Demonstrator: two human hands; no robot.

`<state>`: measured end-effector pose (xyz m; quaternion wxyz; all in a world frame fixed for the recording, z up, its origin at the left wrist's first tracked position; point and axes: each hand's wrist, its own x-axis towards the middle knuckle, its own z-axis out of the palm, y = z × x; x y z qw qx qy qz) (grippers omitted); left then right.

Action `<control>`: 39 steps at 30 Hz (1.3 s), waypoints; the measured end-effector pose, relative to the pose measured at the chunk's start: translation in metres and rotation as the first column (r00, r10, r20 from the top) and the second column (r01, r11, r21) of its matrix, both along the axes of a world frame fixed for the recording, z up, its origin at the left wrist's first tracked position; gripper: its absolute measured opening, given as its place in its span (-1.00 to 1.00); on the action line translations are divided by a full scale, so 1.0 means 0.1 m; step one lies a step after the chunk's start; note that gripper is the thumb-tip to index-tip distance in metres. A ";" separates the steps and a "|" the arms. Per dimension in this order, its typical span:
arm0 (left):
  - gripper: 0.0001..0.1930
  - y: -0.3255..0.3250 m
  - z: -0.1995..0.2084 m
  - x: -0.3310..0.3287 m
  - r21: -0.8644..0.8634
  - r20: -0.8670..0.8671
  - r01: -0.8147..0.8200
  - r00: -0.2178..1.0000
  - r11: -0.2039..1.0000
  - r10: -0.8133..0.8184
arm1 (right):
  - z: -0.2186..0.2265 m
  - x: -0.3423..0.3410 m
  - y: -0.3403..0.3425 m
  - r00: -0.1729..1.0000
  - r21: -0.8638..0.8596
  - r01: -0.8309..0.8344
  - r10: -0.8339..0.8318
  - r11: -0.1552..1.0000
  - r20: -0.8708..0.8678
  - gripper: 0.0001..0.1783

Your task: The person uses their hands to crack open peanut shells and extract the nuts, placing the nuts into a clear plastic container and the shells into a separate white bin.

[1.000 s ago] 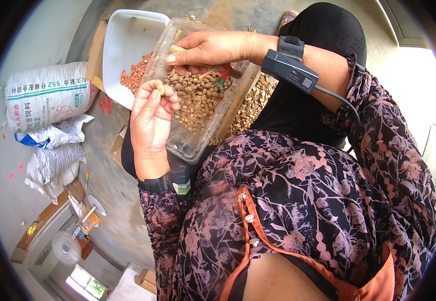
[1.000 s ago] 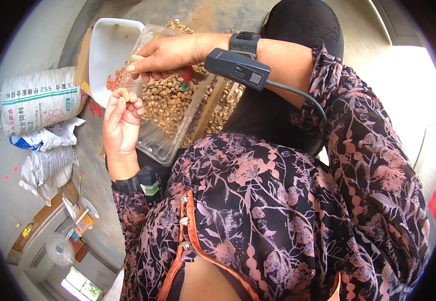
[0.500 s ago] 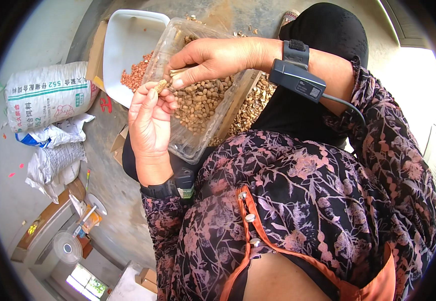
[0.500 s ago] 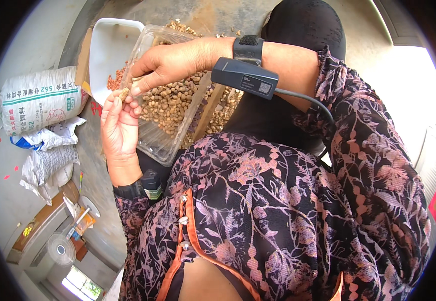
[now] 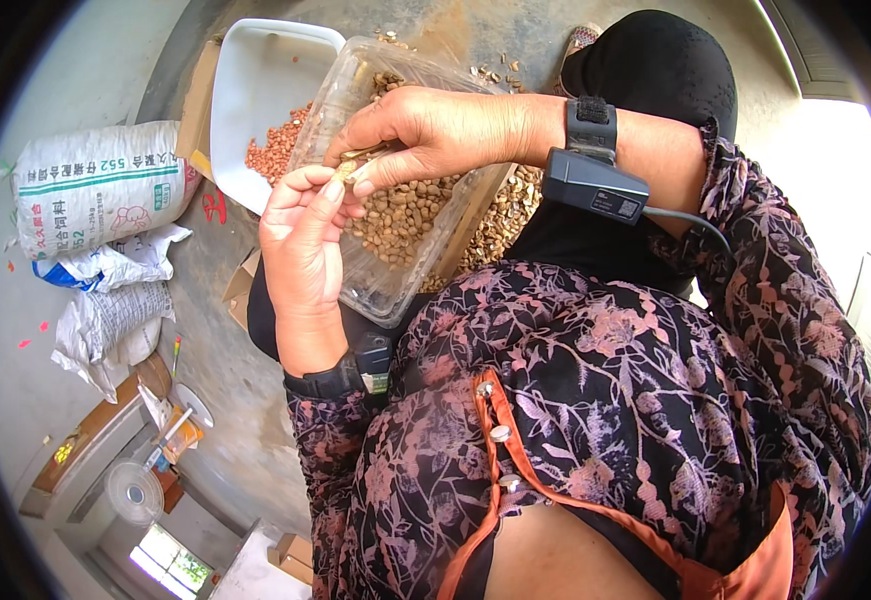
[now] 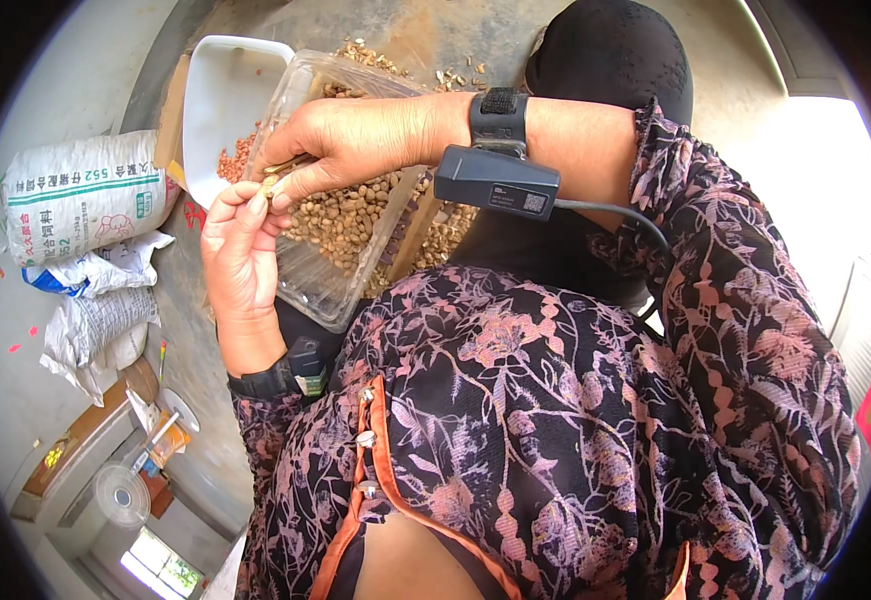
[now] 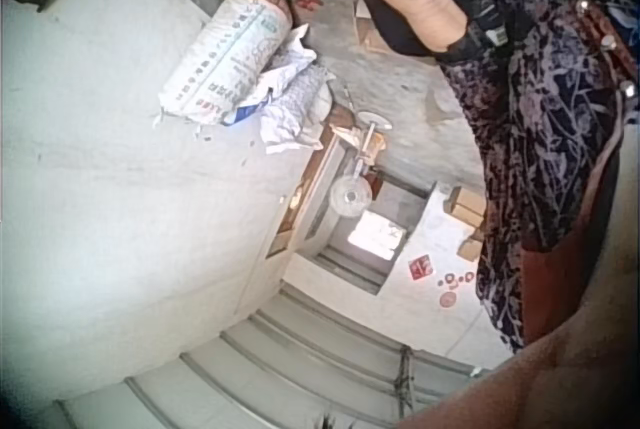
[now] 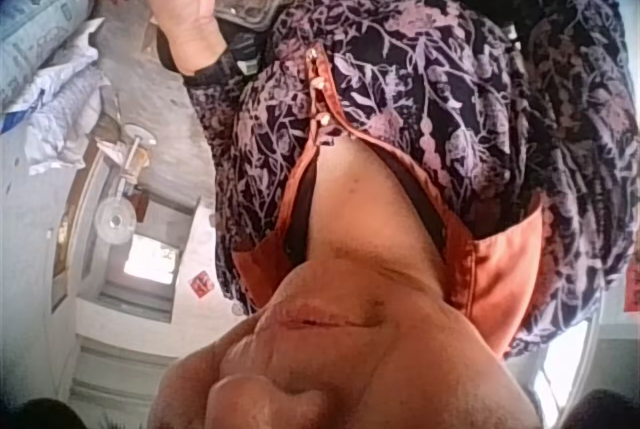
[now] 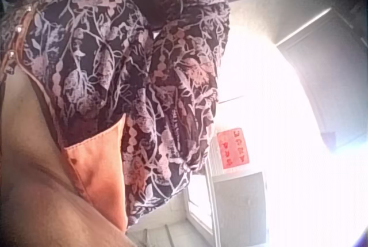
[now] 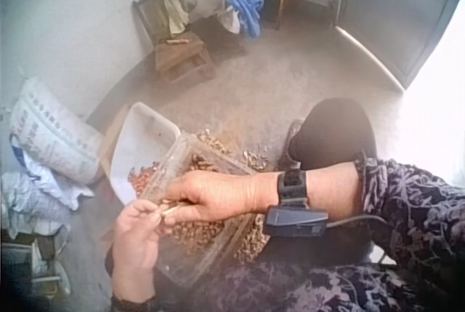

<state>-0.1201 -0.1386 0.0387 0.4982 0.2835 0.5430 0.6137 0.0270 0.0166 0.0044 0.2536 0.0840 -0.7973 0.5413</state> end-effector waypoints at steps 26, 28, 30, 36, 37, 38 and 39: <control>-0.90 0.08 -0.08 0.03 0.069 0.082 0.022 0.996 0.997 -0.028 | 0.02 -0.06 0.07 0.986 0.028 -0.016 0.011 0.999 0.167 -0.54; -0.90 0.09 -0.11 0.03 0.089 0.096 0.001 0.995 0.996 -0.010 | 0.01 -0.06 0.08 0.989 0.047 0.000 -0.007 0.999 0.149 -0.54; -0.89 0.10 -0.11 0.05 0.078 0.096 -0.003 0.995 0.997 -0.005 | -0.01 -0.07 0.08 0.990 0.041 0.000 -0.005 0.999 0.140 -0.54; -0.87 0.11 -0.10 0.09 0.035 0.102 -0.032 0.994 0.999 0.028 | -0.02 -0.04 0.12 0.986 0.038 -0.002 -0.004 0.999 0.165 -0.56; -0.86 0.10 -0.11 0.08 0.033 0.112 -0.035 0.993 0.999 0.031 | -0.02 -0.04 0.13 0.986 0.031 -0.003 -0.002 1.000 0.168 -0.57; -0.86 0.10 -0.12 0.07 0.033 0.111 -0.035 0.993 0.999 0.031 | -0.02 -0.04 0.13 0.986 0.031 -0.004 -0.001 1.000 0.167 -0.57; -0.86 0.10 -0.14 0.06 0.029 0.122 -0.030 0.992 0.999 0.026 | -0.03 -0.04 0.13 0.989 0.044 -0.002 -0.005 0.999 0.151 -0.57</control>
